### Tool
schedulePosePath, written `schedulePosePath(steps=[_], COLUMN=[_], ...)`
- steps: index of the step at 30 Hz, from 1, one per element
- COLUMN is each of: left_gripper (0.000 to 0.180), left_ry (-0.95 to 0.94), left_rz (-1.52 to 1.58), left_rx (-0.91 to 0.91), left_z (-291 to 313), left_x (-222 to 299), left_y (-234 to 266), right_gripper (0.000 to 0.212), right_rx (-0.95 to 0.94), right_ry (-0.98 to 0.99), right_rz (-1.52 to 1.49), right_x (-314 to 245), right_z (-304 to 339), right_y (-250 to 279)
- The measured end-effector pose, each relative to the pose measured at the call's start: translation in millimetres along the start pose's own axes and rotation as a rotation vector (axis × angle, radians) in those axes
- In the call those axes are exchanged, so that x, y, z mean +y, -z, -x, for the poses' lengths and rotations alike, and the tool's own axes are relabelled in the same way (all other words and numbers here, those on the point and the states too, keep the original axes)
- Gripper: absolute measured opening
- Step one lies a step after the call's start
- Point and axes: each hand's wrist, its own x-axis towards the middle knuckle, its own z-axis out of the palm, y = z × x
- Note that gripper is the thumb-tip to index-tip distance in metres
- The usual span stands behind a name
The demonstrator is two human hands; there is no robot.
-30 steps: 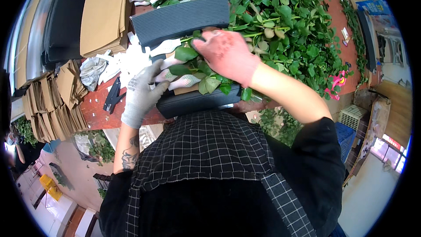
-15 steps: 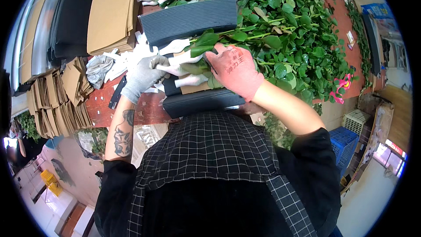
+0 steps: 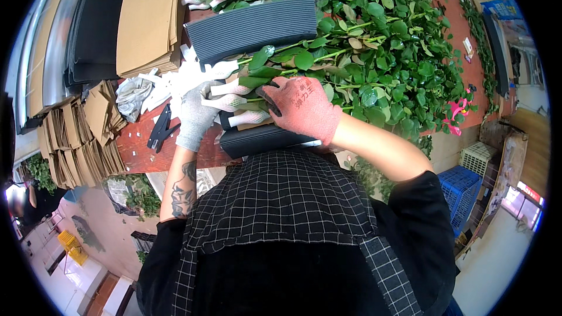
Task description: The person packs roses into small boxes by hand, arranging the flower heads side-by-side in the box and occasionally using shears to trim a stem.
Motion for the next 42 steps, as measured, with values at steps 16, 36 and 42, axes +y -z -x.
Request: schedulePosePath(steps=[16,36,42], left_gripper=[0.023,0.033,0.030], left_ry=[-0.351,-0.599,-0.661], left_rz=[-0.090,-0.080,-0.028], left_rx=[0.089,-0.024,-0.036], left_z=[38,16,12], left_x=[35,26,19], left_y=[56,30,21], right_gripper=[0.038,0.029,0.027], right_rx=[-0.239,-0.207,-0.178], right_ry=[-0.046,0.082,0.102], right_rz=[0.085,-0.084,-0.071], right_x=[-9,-7,-12], right_z=[11,2,0], right_y=[25,22,15])
